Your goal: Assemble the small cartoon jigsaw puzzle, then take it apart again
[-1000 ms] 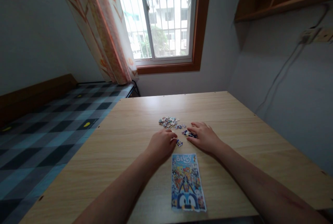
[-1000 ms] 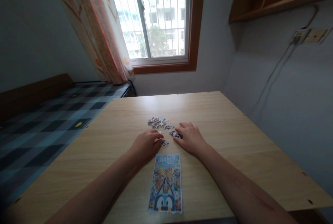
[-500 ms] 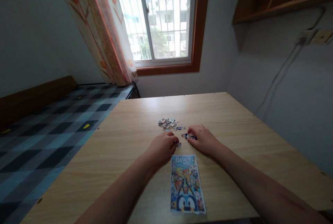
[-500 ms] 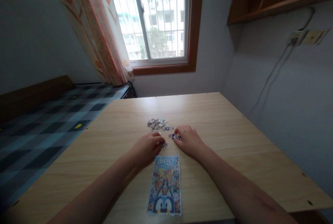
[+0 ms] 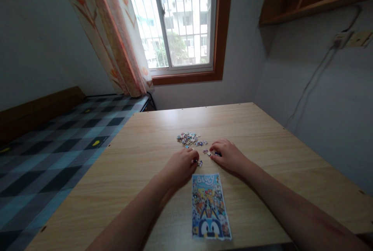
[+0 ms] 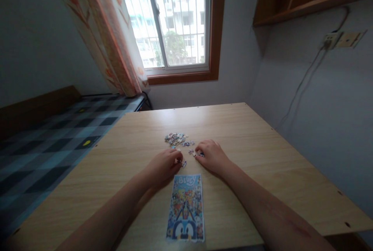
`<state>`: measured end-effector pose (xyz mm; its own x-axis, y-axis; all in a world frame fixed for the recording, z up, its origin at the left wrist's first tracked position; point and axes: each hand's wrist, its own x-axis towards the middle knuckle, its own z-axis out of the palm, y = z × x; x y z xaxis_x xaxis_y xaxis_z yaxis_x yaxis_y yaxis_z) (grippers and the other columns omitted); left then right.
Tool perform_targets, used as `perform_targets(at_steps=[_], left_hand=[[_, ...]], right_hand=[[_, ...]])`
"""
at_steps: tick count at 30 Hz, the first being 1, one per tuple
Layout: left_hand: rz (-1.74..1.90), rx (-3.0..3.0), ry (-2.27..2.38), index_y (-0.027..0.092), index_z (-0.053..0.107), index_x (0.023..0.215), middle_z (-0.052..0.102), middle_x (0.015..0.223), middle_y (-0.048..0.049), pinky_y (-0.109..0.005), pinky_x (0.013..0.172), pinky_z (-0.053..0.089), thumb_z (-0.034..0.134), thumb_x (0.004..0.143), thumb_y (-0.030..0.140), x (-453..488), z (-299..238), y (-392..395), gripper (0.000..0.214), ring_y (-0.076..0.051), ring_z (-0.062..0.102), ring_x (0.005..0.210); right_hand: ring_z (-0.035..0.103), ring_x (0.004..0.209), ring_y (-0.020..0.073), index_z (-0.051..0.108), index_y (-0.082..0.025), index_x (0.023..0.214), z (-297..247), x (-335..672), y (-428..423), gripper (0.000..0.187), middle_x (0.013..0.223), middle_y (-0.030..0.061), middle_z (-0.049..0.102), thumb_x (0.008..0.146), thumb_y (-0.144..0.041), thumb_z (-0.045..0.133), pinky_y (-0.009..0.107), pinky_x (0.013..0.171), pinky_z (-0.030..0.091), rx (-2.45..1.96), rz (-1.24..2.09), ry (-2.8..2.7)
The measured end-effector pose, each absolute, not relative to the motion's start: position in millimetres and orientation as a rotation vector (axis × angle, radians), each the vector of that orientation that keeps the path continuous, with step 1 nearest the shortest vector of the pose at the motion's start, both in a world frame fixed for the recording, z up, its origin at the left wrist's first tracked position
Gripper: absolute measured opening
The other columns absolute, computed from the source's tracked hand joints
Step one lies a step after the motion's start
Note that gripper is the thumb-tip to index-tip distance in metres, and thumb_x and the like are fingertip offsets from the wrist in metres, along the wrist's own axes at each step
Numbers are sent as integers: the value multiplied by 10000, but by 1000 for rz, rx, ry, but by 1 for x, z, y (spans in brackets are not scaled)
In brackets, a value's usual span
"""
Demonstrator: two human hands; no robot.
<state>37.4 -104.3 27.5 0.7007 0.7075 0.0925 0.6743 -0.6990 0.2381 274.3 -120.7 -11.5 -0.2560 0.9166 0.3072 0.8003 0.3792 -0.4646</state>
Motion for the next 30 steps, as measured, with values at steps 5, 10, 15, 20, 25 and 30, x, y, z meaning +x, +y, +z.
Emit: perform_targets(at_steps=[5,10,15,20,25,30], left_hand=[[228,2699,1094,207,649,875,683,843,-23,-264,715,459,549,859,164,38,31,-107,110,-170,615,763],[368,2676,1124,240,692,1097,716,919,-31,-274,769,486,533,864,163,35,24,-103,292,-167,645,783],[437,2660,1183,244,727,1041,732,940,-34,-282,758,496,558,870,220,35,23,-101,242,-167,650,766],[417,2636,1155,233,741,1011,735,911,-36,-281,747,499,552,870,224,38,24,-102,236,-169,651,762],[519,2568,1201,218,708,1128,732,929,-49,-300,784,513,532,896,231,38,19,-100,292,-175,651,781],[423,2606,1050,244,753,1019,715,954,-35,-277,776,506,562,883,224,36,23,-102,236,-156,646,783]], right_hand=[[610,1019,227,769,-234,901,-11,274,-121,108,990,61,727,838,-279,694,345,947,421,-1459,280,-2123],[616,972,212,784,-232,865,-10,274,-120,157,945,54,738,886,-266,633,326,929,419,-1465,280,-2111],[615,940,218,775,-215,814,-2,276,-122,203,896,70,741,902,-294,610,331,903,415,-1569,230,-1943],[633,831,200,777,-219,837,2,278,-123,204,854,58,750,892,-331,616,312,811,437,-1597,322,-1841],[631,1004,225,777,-228,1011,-6,276,-118,251,1022,74,760,946,-285,541,350,919,439,-1551,334,-1892],[597,1061,230,751,-225,1093,1,282,-123,248,1071,81,736,916,-242,579,373,981,409,-1517,264,-1959]])
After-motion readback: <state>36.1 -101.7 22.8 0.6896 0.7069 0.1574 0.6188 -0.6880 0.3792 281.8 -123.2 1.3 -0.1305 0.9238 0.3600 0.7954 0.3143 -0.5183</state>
